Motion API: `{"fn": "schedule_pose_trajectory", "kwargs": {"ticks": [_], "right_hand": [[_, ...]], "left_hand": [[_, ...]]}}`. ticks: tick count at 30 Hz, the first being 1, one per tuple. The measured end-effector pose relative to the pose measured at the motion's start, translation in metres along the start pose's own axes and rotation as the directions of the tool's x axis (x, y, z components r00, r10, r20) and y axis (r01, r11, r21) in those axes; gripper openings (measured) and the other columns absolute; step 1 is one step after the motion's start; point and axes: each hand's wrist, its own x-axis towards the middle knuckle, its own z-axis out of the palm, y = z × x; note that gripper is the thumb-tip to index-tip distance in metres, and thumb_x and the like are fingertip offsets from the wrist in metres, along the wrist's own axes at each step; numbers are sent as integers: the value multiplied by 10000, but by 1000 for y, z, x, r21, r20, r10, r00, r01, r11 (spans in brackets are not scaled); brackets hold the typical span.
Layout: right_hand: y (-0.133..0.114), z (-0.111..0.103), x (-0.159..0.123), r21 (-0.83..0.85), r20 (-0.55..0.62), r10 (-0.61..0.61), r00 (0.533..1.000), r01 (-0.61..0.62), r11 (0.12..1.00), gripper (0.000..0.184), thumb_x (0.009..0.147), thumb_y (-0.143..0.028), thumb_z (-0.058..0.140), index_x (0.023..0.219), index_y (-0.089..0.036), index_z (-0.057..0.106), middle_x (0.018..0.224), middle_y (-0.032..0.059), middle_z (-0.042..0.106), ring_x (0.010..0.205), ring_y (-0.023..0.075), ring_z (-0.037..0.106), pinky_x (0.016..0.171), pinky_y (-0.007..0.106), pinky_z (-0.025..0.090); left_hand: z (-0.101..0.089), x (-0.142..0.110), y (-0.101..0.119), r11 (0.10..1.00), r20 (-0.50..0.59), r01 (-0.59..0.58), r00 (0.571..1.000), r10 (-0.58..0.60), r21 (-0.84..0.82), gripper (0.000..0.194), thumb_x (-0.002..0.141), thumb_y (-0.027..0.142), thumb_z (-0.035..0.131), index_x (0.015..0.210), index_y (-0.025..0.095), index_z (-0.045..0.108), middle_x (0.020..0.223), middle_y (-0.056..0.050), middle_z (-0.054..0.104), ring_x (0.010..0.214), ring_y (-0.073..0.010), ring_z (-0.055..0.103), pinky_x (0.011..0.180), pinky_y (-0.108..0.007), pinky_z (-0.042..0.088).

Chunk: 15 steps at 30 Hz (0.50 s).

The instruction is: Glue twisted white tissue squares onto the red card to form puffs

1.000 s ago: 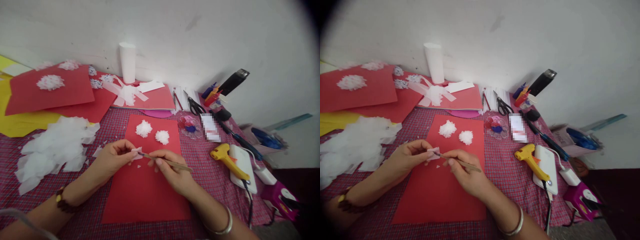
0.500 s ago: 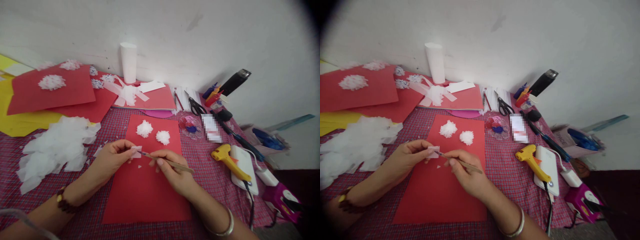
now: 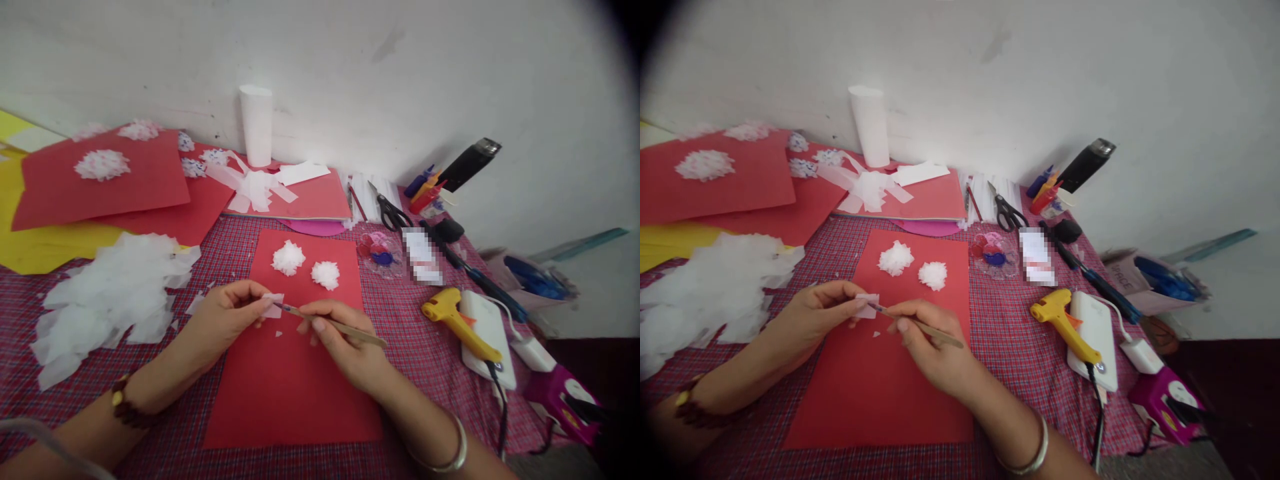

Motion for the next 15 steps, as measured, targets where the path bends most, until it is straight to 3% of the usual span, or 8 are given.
{"fn": "schedule_pose_trajectory", "kwargs": {"ticks": [9,12,15], "right_hand": [[-2,-1,2,-60,-9,-17,1000,17,998,216,962,-267,487,1096,-216,648,837,22,697,707,118,635,655,256,522],[-8,-3,4,-179,20,-130,991,132,975,224,952,-206,472,1106,-194,634,890,42,682,790,127,634,728,264,519],[-11,-5,5,-312,178,-213,961,260,914,247,957,-164,432,1111,-166,624,929,68,658,828,135,613,746,260,503]], "left_hand": [[-3,1,-5,1000,6,-19,1000,19,18,174,716,348,698,671,189,645,576,24,574,560,-122,494,574,-248,378],[-12,1,-3,999,-75,-44,996,46,28,148,709,342,721,713,204,668,613,26,595,591,-127,506,581,-249,389],[-24,7,1,999,-206,-26,978,30,21,125,709,321,743,741,224,673,692,28,623,653,-137,528,607,-252,416]]}}
